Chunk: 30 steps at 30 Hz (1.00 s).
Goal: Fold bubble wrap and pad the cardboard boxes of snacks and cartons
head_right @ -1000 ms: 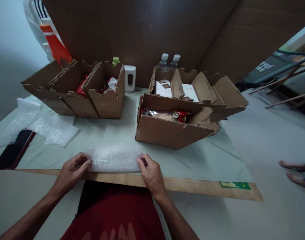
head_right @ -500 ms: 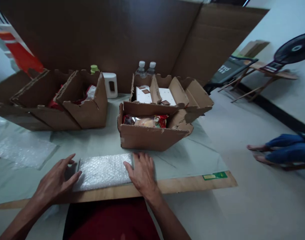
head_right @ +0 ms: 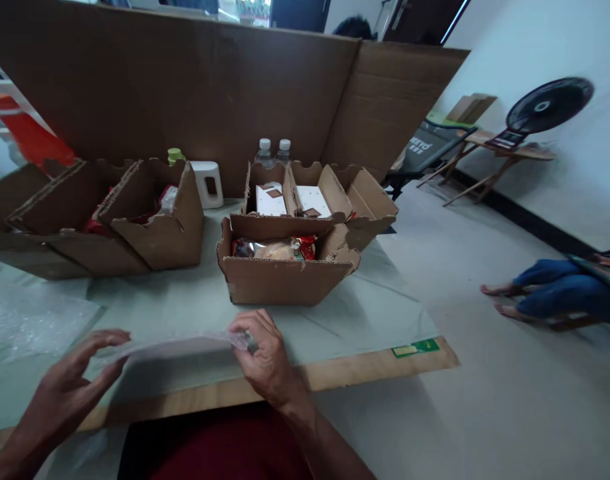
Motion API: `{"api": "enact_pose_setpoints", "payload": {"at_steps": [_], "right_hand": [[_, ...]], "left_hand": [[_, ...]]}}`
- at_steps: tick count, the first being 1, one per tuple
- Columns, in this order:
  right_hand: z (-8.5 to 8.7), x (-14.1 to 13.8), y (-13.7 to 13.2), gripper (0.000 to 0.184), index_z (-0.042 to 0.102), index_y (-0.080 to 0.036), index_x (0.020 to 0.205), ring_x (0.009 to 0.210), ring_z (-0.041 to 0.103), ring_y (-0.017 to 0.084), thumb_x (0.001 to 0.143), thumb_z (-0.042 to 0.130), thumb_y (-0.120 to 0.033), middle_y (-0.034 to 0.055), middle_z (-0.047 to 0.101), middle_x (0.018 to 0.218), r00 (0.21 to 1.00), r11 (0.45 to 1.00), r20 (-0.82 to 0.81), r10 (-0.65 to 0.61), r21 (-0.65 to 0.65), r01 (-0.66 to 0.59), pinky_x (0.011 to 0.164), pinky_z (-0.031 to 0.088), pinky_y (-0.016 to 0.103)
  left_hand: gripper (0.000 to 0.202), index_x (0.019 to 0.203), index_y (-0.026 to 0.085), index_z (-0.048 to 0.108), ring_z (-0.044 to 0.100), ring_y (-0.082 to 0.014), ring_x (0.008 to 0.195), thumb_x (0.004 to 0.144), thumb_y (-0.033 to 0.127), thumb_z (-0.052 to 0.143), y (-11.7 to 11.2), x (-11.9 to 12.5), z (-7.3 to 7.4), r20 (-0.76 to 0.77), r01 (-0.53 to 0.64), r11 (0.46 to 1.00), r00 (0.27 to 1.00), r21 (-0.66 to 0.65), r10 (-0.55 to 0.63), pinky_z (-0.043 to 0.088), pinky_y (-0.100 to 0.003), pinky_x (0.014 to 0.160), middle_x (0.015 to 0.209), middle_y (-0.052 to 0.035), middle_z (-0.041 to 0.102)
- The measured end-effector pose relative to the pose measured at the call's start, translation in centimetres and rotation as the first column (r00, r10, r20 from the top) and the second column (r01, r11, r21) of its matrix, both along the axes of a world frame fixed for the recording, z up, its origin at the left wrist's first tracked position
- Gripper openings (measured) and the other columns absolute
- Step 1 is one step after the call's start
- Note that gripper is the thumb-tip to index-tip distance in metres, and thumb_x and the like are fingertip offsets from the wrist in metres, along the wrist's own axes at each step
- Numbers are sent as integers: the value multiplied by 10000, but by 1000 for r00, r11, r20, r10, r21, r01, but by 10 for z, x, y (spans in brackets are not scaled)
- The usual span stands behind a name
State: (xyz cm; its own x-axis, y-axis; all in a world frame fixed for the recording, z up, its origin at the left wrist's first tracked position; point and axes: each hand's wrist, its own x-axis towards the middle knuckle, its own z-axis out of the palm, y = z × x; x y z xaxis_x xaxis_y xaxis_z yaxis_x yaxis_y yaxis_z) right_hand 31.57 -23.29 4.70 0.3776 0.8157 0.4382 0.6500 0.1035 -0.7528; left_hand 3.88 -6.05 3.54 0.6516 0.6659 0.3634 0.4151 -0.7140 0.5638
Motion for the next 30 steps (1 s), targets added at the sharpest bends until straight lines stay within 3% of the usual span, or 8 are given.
{"api": "enact_pose_setpoints", "payload": {"at_steps": [4, 7, 10, 14, 19, 24, 27, 30], "right_hand": [[-10, 14, -3, 370, 689, -222, 1038, 1158, 640, 253, 826, 475, -6, 79, 756, 1099, 931, 985, 322, 172, -55, -163, 958, 483, 435], [-32, 27, -18, 438, 679, -207, 1224, 1246, 618, 275, 869, 481, -44, 107, 727, 1268, 880, 946, 382, 283, -264, -190, 993, 475, 467], [-37, 31, -25, 372, 679, -221, 1274, 1240, 630, 277, 941, 524, -163, 115, 701, 1327, 909, 958, 360, 209, -260, -117, 1003, 481, 475], [-26, 6, 10, 312, 712, -226, 1231, 1264, 617, 271, 987, 523, -187, 104, 720, 1301, 904, 971, 370, 215, -181, -157, 1030, 475, 476], [-39, -11, 43, 323, 697, -199, 1277, 1333, 573, 275, 1007, 521, -213, 122, 669, 1398, 839, 906, 371, 398, -300, -297, 1054, 468, 476], [-51, 28, 5, 293, 764, -223, 1089, 1031, 682, 251, 1040, 480, -275, 83, 783, 1074, 920, 966, 392, -16, -233, 116, 907, 473, 412], [-53, 35, 1, 330, 751, -200, 1105, 945, 643, 272, 1038, 482, -380, 111, 762, 1047, 835, 899, 538, -112, -303, 316, 855, 439, 411], [-57, 25, 17, 314, 745, -185, 1092, 928, 614, 277, 1011, 528, -397, 133, 739, 1030, 819, 859, 560, -126, -352, 373, 849, 421, 406]], "left_hand": [[223, 982, 259, 642, 642, -284, 1213, 856, 92, 564, 7, 2, 0, -24, 146, 934, 989, 325, -147, 492, -471, 1054, 1072, -47, 752], [385, 1150, 231, 643, 581, -295, 1304, 830, 67, 506, 1, -10, -10, -234, 298, 932, 940, 208, -248, 457, -503, 1103, 1252, -82, 714], [514, 1339, 203, 553, 532, -298, 1354, 843, 82, 498, -13, -17, -5, -238, 239, 967, 948, 85, -213, 434, -523, 1133, 1366, -118, 643], [366, 1237, 233, 622, 580, -277, 1251, 914, 90, 526, -16, 8, 3, -189, 168, 973, 972, 157, -137, 488, -481, 1053, 1291, -98, 673], [261, 1114, 193, 694, 607, -284, 1035, 901, 121, 560, 7, 46, -18, -372, 203, 972, 917, 119, -146, 520, -442, 873, 1162, -122, 701], [295, 1157, 223, 690, 594, -277, 1057, 908, 169, 542, 20, 41, -26, -361, 221, 975, 911, 27, -197, 509, -432, 889, 1185, -109, 668], [349, 1252, 220, 641, 601, -282, 1104, 916, 294, 579, 19, 29, -27, -254, 39, 996, 967, 84, -17, 512, -440, 950, 1216, -120, 636], [402, 1201, 196, 654, 608, -313, 1044, 872, 427, 641, 13, 20, -31, -318, -165, 977, 927, 137, 201, 519, -464, 924, 1130, -128, 642]]}}
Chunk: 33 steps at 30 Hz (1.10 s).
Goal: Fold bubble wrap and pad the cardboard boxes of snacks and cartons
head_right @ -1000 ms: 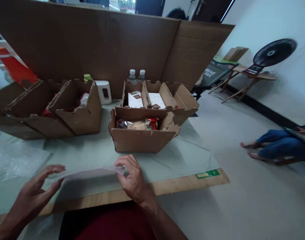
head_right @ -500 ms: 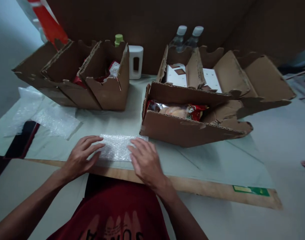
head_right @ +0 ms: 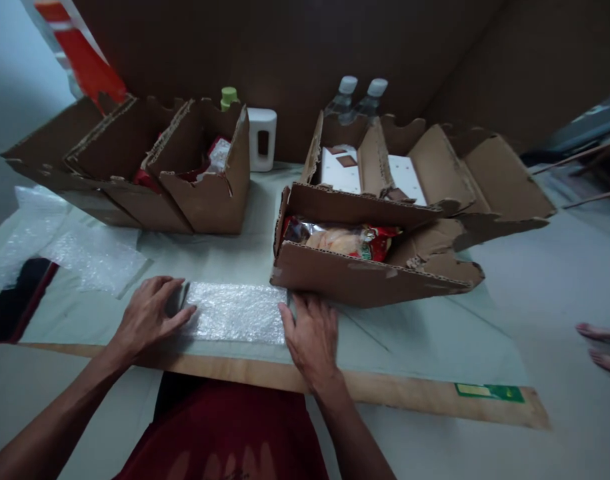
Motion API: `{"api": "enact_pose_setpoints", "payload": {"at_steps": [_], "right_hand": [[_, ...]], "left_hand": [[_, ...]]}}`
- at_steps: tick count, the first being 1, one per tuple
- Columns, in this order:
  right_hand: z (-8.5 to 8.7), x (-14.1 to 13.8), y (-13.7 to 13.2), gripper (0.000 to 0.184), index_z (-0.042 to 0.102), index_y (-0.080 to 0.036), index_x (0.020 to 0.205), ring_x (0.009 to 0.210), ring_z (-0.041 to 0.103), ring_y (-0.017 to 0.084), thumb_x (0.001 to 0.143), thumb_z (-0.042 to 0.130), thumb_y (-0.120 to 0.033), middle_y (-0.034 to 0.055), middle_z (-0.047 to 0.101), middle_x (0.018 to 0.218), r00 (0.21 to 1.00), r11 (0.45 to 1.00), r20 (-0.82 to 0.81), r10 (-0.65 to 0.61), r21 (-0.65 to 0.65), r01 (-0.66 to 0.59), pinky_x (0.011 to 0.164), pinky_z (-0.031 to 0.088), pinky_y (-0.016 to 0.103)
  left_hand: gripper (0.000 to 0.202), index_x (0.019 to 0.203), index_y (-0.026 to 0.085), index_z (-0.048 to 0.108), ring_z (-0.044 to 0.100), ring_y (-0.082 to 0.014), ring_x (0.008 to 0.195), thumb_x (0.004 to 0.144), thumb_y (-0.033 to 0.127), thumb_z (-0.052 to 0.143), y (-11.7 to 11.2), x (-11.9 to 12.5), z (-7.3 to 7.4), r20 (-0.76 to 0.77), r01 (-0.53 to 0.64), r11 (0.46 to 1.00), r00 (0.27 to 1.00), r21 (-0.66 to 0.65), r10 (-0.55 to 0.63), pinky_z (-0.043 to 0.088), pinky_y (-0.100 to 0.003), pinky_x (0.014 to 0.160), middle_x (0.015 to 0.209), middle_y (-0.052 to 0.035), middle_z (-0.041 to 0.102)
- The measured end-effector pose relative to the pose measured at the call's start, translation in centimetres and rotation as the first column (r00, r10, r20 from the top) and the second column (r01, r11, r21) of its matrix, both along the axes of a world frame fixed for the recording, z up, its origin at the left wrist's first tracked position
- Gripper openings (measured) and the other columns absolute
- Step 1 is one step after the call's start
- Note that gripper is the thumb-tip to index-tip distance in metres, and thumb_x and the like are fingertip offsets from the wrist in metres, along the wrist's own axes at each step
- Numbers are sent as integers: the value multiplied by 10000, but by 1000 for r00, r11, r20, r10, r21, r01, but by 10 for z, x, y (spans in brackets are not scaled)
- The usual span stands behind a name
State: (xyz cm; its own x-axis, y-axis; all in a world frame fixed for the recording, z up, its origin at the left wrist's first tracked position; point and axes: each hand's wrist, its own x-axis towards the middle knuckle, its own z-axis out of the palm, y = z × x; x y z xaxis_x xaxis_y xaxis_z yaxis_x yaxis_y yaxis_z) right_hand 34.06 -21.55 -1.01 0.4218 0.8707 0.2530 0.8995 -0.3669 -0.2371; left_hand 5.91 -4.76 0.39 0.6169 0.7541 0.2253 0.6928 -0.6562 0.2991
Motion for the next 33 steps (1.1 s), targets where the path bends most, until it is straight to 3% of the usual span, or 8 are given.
{"api": "enact_pose_setpoints", "payload": {"at_steps": [7, 10, 13, 16, 19, 25, 28, 33], "right_hand": [[8, -27, 6, 109, 660, -207, 841, 788, 632, 196, 891, 563, -196, 57, 703, 824, 891, 989, -454, 8, 136, 61, 745, 474, 299], [24, -43, -20, 365, 630, -185, 1233, 602, 590, 126, 875, 560, -178, -29, 655, 723, 768, 986, -640, 34, 148, 79, 582, 459, 217], [35, -66, -42, 750, 371, -232, 1580, 599, 562, 115, 862, 579, -176, -65, 632, 724, 562, 986, -818, 124, 166, 24, 606, 470, 208], [37, -84, -48, 604, 584, -278, 1455, 643, 561, 127, 856, 597, -199, -38, 674, 770, 498, 986, -851, 164, 160, -52, 665, 483, 238], [33, -91, -46, 364, 752, -235, 1201, 682, 579, 138, 872, 596, -253, 8, 721, 872, 411, 993, -904, 118, 110, -44, 661, 489, 250], [24, -80, -38, 421, 675, -216, 1265, 592, 503, 116, 922, 578, -440, -19, 594, 756, 140, 996, -990, 11, -2, -88, 554, 484, 233], [29, -74, -32, 390, 667, -211, 1227, 636, 540, 123, 932, 563, -444, -16, 594, 757, 81, 990, -997, 5, -6, -139, 589, 513, 233], [34, -73, -28, 363, 641, -198, 1191, 782, 679, 165, 886, 640, -396, 30, 714, 852, 10, 989, -1000, -6, -8, -146, 682, 548, 267]], "left_hand": [[220, 752, 221, 611, 624, -263, 801, 872, 369, 501, -22, 6, -3, -76, -63, 994, 996, -84, 56, 509, -380, 747, 829, -83, 654], [182, 723, 241, 567, 625, -216, 639, 855, 339, 488, -13, 4, 2, -56, -22, 988, 998, -150, 14, 464, -323, 611, 685, -23, 642], [143, 814, 243, 596, 651, -232, 657, 858, 332, 494, 16, 15, 9, 15, 118, 993, 993, -18, -118, 471, -339, 642, 719, -23, 682], [175, 881, 232, 630, 667, -286, 769, 903, 282, 464, 41, 52, 21, -60, 276, 946, 961, 169, -270, 484, -409, 752, 798, -69, 704], [260, 1037, 191, 677, 669, -329, 910, 840, 183, 507, 43, 85, 28, -157, 386, 912, 918, 136, -365, 501, -464, 829, 949, -129, 733], [498, 1390, 179, 554, 531, -330, 1324, 892, 188, 554, -22, 31, 34, 179, 490, 870, 861, -46, -476, 448, -534, 1101, 1335, -156, 650], [665, 1497, 194, 451, 479, -366, 1391, 884, 331, 669, -68, 2, 32, 178, 560, 822, 824, -104, -539, 418, -581, 1137, 1414, -178, 607], [378, 1289, 161, 586, 673, -245, 990, 924, 75, 537, -84, 10, 10, 275, 430, 903, 867, 10, -415, 552, -419, 882, 1024, -111, 739]]}}
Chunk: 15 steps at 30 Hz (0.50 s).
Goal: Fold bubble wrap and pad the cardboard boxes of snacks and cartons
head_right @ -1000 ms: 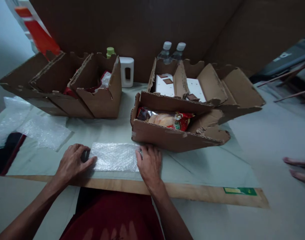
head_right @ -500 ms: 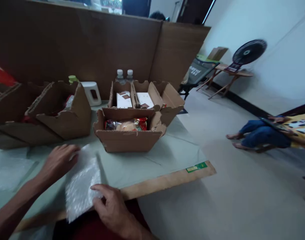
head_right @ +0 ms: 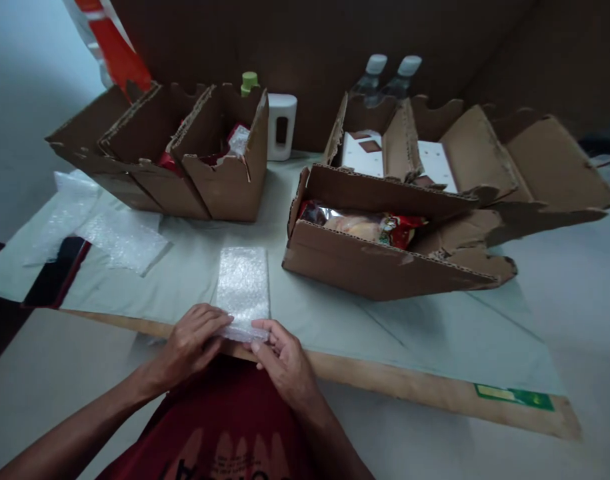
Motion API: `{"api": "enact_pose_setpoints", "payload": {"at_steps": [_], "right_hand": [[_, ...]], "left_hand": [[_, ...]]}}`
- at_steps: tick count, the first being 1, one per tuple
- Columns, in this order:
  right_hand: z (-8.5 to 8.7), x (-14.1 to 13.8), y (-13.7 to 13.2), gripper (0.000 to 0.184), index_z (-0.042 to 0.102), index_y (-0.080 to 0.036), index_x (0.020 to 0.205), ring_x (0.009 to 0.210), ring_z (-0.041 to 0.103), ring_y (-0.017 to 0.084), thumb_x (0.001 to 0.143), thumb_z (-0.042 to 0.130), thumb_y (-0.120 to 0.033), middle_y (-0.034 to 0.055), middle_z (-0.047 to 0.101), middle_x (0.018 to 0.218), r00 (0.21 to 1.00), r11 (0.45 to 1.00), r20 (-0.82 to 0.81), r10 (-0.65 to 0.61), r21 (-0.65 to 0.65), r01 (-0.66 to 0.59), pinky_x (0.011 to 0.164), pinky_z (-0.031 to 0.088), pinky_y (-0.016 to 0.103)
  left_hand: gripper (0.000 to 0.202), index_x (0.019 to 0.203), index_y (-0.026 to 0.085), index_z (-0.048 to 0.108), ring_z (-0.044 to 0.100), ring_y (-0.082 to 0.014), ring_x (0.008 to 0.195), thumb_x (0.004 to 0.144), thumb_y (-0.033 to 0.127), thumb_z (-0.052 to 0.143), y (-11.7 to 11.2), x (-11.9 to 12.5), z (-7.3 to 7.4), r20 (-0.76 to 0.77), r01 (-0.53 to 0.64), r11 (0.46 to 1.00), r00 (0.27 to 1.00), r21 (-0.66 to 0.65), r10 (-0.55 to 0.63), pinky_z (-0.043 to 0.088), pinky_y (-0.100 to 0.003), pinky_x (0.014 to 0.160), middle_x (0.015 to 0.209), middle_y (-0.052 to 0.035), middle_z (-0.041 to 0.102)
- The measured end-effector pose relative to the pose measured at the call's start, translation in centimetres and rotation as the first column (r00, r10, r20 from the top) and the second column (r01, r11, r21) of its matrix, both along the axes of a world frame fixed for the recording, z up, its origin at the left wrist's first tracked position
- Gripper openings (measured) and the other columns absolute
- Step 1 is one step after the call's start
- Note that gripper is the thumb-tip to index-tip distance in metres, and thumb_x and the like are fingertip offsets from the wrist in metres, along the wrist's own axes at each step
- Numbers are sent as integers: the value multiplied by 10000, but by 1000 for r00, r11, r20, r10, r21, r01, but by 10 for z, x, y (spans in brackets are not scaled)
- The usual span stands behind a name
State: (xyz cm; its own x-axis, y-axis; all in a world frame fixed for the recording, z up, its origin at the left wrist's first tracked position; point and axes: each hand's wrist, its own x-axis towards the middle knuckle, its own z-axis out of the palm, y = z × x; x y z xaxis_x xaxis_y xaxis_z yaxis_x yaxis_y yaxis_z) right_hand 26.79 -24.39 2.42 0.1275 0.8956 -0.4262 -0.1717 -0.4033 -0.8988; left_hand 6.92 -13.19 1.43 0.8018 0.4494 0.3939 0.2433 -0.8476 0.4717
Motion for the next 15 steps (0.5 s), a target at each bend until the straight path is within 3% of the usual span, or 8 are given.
{"api": "enact_pose_setpoints", "payload": {"at_steps": [3, 5, 7, 9, 11, 12, 14, 15], "right_hand": [[3, 4, -6, 385, 602, -203, 1280, 808, 726, 177, 921, 616, -342, 37, 750, 875, 996, 998, 84, -36, 48, 32, 731, 567, 295], [7, 9, -12, 380, 585, -221, 1332, 735, 710, 162, 955, 588, -269, 11, 740, 822, 930, 978, 344, -131, 198, 64, 723, 565, 299], [13, 16, -14, 370, 605, -243, 1314, 791, 709, 164, 954, 586, -163, 17, 753, 880, 754, 904, 609, -245, 426, -50, 766, 563, 310], [14, 21, -7, 393, 630, -245, 1278, 1002, 707, 203, 928, 586, -71, 52, 770, 1055, 555, 789, 779, -293, 524, -319, 885, 549, 359], [10, 25, 7, 394, 642, -220, 1268, 1217, 638, 269, 919, 581, -48, 94, 733, 1257, 361, 719, 902, -236, 412, -560, 966, 512, 433], [6, 26, 16, 379, 649, -205, 1263, 1280, 599, 302, 921, 583, -56, 110, 705, 1327, 266, 709, 943, -198, 326, -625, 979, 494, 464], [-2, 27, 34, 343, 668, -188, 1240, 1325, 559, 341, 926, 588, -75, 126, 674, 1382, 136, 714, 982, -128, 187, -675, 980, 469, 499], [-6, 28, 42, 323, 679, -188, 1219, 1327, 552, 344, 930, 586, -80, 126, 673, 1382, 114, 713, 988, -104, 154, -684, 982, 460, 504]], "left_hand": [[256, 1155, 168, 640, 662, -197, 788, 931, 106, 534, 7, 9, -1, 18, -92, 982, 995, -167, 96, 548, -340, 724, 863, -57, 720], [246, 1162, 167, 651, 658, -180, 753, 934, 177, 557, 11, 11, 3, -44, -159, 931, 987, -328, 153, 539, -301, 650, 932, -69, 731], [301, 1222, 172, 645, 606, -141, 637, 942, 243, 562, 14, 11, 6, -126, -226, 852, 974, -472, 188, 501, -263, 567, 921, -50, 722], [351, 1270, 175, 633, 503, -105, 515, 945, 281, 552, 19, 14, 7, -187, -273, 791, 961, -548, 202, 454, -244, 517, 792, 4, 664], [386, 1302, 172, 620, 455, -97, 475, 940, 280, 541, 24, 18, 7, -226, -298, 768, 953, -566, 203, 441, -244, 515, 695, 44, 586], [398, 1314, 168, 612, 467, -104, 481, 935, 269, 541, 26, 20, 7, -237, -301, 774, 951, -557, 200, 448, -248, 522, 684, 47, 577], [405, 1326, 155, 599, 560, -140, 564, 934, 239, 546, 27, 22, 7, -218, -298, 829, 951, -474, 218, 502, -282, 587, 739, 13, 631], [397, 1324, 145, 596, 620, -173, 659, 938, 229, 553, 26, 21, 8, -183, -301, 872, 952, -387, 247, 538, -318, 653, 813, -27, 673]]}}
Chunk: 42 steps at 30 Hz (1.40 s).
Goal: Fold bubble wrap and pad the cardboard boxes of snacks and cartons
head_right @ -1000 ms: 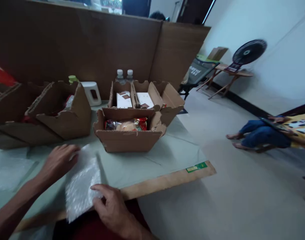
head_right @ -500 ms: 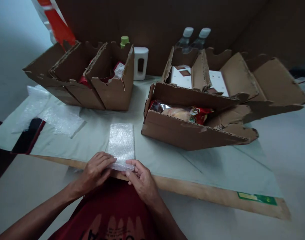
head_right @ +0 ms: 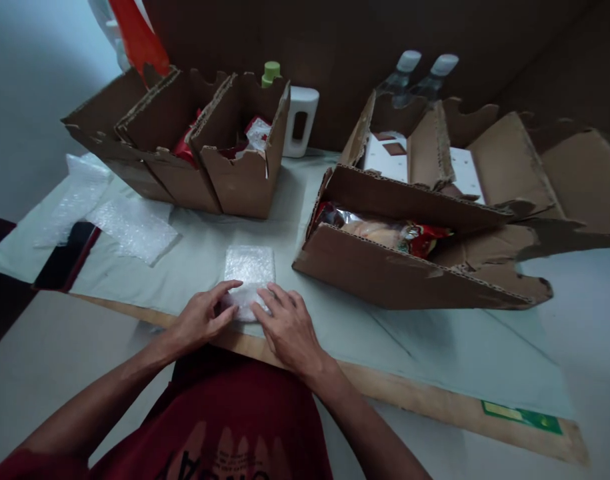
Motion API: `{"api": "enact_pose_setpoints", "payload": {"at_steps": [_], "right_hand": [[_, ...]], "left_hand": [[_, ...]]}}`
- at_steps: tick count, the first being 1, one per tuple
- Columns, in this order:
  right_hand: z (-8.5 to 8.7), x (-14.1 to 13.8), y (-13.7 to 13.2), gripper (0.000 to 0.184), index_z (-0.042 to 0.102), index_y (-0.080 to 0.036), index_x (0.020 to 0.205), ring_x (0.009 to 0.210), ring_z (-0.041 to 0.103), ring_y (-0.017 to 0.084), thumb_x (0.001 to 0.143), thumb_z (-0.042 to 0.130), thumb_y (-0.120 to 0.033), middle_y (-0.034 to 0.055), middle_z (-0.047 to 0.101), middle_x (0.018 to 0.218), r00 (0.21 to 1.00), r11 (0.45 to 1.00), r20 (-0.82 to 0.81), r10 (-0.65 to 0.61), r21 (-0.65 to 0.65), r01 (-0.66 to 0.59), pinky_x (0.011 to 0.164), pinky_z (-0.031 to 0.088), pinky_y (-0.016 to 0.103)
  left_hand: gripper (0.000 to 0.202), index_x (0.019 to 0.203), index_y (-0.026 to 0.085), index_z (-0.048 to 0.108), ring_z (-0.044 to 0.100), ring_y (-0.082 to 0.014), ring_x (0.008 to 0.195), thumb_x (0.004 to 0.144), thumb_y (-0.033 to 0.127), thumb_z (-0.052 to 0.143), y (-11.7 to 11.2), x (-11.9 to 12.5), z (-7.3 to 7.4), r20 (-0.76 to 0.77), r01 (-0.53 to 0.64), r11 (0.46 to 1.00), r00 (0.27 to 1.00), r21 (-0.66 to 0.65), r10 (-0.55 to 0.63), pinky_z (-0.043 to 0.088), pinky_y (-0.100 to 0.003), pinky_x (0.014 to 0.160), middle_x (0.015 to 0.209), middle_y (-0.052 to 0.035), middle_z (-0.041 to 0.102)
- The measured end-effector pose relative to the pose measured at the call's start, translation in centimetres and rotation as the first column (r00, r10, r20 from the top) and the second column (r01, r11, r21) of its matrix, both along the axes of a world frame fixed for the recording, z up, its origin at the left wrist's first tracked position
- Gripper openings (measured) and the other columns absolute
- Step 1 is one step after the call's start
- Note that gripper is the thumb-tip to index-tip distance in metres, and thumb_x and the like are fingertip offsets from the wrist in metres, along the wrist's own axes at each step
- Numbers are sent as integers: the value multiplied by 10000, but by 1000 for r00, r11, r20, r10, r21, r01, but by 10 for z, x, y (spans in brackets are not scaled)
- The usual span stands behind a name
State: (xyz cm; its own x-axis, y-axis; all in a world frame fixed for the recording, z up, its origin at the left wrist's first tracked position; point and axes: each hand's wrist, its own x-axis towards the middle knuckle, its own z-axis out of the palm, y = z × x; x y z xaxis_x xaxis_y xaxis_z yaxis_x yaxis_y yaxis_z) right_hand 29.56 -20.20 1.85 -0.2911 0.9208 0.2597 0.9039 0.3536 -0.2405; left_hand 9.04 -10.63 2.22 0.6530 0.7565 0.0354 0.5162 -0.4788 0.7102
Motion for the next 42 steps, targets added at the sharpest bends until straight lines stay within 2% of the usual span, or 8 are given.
{"api": "enact_pose_setpoints", "payload": {"at_steps": [5, 9, 14, 19, 23, 30, 38, 42], "right_hand": [[9, 7, 21, 224, 703, -213, 1135, 1264, 569, 284, 979, 560, -142, 80, 729, 1242, 988, 983, -146, 59, -165, -83, 1038, 425, 471], [23, 11, 19, 231, 671, -210, 1199, 1122, 631, 228, 1008, 542, -191, 61, 749, 1148, 966, 957, -255, 27, -272, -99, 984, 471, 404], [25, 5, 9, 302, 645, -180, 1277, 1209, 577, 303, 983, 587, -223, 152, 680, 1303, 996, 996, -45, -81, 44, 83, 978, 439, 464], [6, 4, 39, 283, 684, -204, 1227, 1150, 613, 297, 972, 569, -162, 123, 723, 1247, 999, 999, 32, -7, -53, 8, 919, 455, 450], [-1, 8, 58, 251, 701, -221, 1204, 1087, 658, 274, 998, 558, -213, 96, 757, 1173, 958, 990, -254, -131, -81, 113, 906, 480, 441], [21, -15, 5, 198, 708, -237, 1129, 947, 677, 217, 974, 586, -232, 54, 773, 1048, 808, 973, -568, -157, -231, 28, 883, 500, 392], [31, 16, -38, 352, 692, -212, 1230, 970, 717, 195, 904, 680, -343, 63, 762, 1106, 554, 919, -751, -360, -386, 74, 867, 569, 304], [87, 68, -58, 220, 746, -236, 1076, 850, 725, 190, 965, 638, -393, 38, 780, 940, 717, 972, -661, -224, -210, 110, 791, 590, 320]], "left_hand": [[428, 1334, 123, 569, 582, -337, 1232, 920, 203, 645, -22, -11, 11, 39, 45, 874, 997, 483, -73, 506, -503, 1009, 1299, -209, 637], [315, 1240, 155, 605, 669, -255, 975, 936, 100, 547, -22, -12, 8, -5, 191, 887, 978, 421, -209, 533, -436, 887, 1040, -108, 732], [306, 1230, 162, 630, 690, -205, 853, 947, 121, 521, 20, 3, -9, -10, 159, 968, 987, 195, -160, 563, -336, 758, 1008, -78, 723], [245, 1144, 166, 690, 679, -238, 914, 923, 229, 604, 31, 2, -4, 52, -117, 965, 993, 233, 108, 559, -395, 843, 1056, -112, 699], [251, 1084, 168, 699, 684, -190, 835, 913, 346, 654, -3, -14, 8, 270, -332, 886, 865, -323, 422, 562, -321, 764, 944, -71, 723], [491, 1208, 162, 694, 694, -273, 1152, 784, 389, 798, -37, -1, -4, 372, -13, 554, 728, -832, 575, 520, -369, 1043, 1209, -108, 757], [158, 1017, 265, 732, 715, -306, 1121, 904, 366, 686, -39, 30, 7, 551, 196, 907, 833, -372, 46, 637, -436, 894, 1034, -92, 786], [392, 1347, 293, 606, 647, -317, 1249, 990, 448, 561, -21, 54, 42, 540, 296, 955, 800, 22, -261, 606, -517, 984, 1211, -127, 746]]}}
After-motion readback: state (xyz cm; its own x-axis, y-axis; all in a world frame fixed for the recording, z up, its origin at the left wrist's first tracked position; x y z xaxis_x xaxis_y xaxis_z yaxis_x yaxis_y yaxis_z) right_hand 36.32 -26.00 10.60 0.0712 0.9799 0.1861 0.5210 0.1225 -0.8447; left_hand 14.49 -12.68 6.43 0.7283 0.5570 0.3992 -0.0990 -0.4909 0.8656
